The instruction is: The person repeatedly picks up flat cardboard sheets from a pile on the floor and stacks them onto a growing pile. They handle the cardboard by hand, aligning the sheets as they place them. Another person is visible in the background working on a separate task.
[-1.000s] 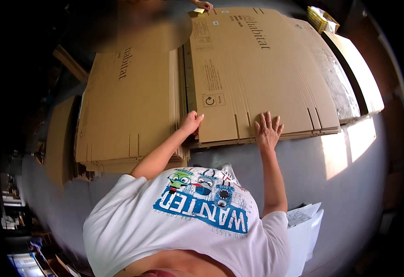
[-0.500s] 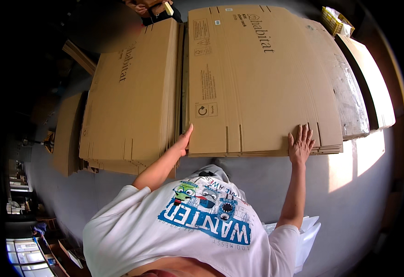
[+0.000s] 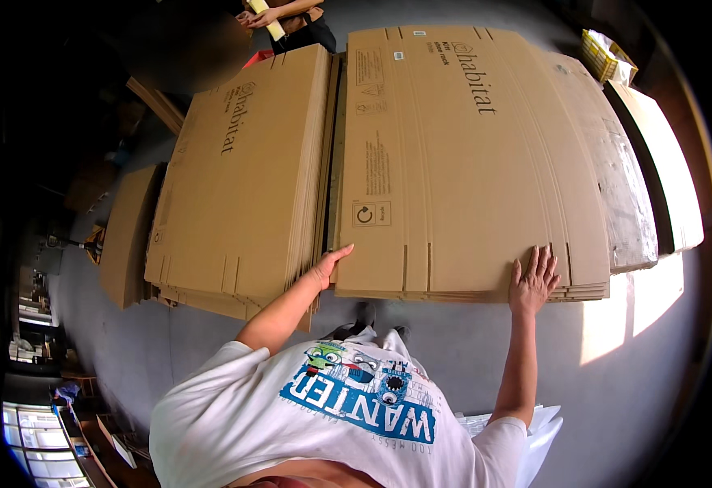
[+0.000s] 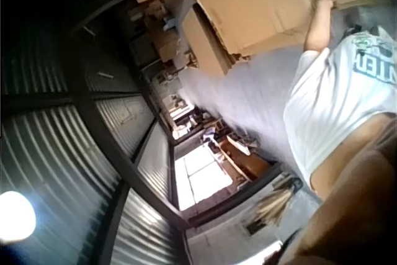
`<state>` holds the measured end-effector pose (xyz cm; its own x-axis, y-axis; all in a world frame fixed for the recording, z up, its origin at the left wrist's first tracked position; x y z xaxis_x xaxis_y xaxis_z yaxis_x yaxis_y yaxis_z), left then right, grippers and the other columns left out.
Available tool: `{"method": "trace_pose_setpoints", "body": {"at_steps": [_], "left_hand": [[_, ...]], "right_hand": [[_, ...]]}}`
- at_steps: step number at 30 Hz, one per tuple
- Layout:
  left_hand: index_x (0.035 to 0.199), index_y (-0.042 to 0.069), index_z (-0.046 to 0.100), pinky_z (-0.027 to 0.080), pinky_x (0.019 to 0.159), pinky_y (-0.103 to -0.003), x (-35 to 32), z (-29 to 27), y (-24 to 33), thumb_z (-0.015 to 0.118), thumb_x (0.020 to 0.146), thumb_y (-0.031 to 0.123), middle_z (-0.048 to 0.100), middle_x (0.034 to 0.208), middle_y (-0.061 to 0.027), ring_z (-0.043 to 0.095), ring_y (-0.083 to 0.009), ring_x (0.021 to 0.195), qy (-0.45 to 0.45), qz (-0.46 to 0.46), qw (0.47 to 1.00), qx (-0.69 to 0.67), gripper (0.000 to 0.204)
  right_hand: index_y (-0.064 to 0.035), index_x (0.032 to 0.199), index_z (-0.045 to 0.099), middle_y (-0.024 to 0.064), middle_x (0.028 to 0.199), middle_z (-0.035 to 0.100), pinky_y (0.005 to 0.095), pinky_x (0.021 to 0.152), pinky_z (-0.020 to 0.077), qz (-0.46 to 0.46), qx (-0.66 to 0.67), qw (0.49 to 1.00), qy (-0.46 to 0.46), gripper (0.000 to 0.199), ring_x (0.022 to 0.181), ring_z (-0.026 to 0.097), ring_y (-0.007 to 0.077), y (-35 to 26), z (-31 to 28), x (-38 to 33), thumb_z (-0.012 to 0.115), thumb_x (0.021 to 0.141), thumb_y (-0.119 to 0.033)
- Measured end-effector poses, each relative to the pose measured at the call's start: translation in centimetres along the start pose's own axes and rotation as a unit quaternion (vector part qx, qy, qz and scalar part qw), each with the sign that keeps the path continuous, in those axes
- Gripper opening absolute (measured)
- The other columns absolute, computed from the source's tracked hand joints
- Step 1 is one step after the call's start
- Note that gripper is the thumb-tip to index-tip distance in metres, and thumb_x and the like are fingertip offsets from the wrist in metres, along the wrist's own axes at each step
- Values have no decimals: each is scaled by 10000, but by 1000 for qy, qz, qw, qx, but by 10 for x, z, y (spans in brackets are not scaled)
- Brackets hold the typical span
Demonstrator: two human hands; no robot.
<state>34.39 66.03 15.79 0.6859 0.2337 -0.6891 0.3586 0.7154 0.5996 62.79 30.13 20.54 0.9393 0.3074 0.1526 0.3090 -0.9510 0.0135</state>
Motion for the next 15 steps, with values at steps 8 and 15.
{"method": "trace_pose_setpoints", "body": {"at_steps": [8,15], "left_hand": [[1180,72,542,474,826,-352,9,-16,-4,617,803,440,604,1091,-70,576,-196,988,-49,-31,996,-64,531],[1200,59,523,485,822,-339,7,-10,-32,605,823,421,599,1104,-86,579,-196,994,-13,24,990,-137,529]], "right_hand": [[-166,1376,347,52,1448,295,439,1083,182,-54,40,998,-2,584,1343,227,270,-7,-20,10,428,890,-480],[-106,1404,280,159,1453,247,417,1084,199,119,-42,981,-147,790,1330,240,328,124,-20,119,405,832,-635]]}}
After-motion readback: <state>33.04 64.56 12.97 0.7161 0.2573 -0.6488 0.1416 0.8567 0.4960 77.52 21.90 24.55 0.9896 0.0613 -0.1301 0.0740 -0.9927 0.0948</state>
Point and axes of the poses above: each hand's wrist, its own x-axis towards the middle knuckle, its own z-axis out of the palm, y = z × x, the point moved 3 cm from there along x, towards the middle knuckle
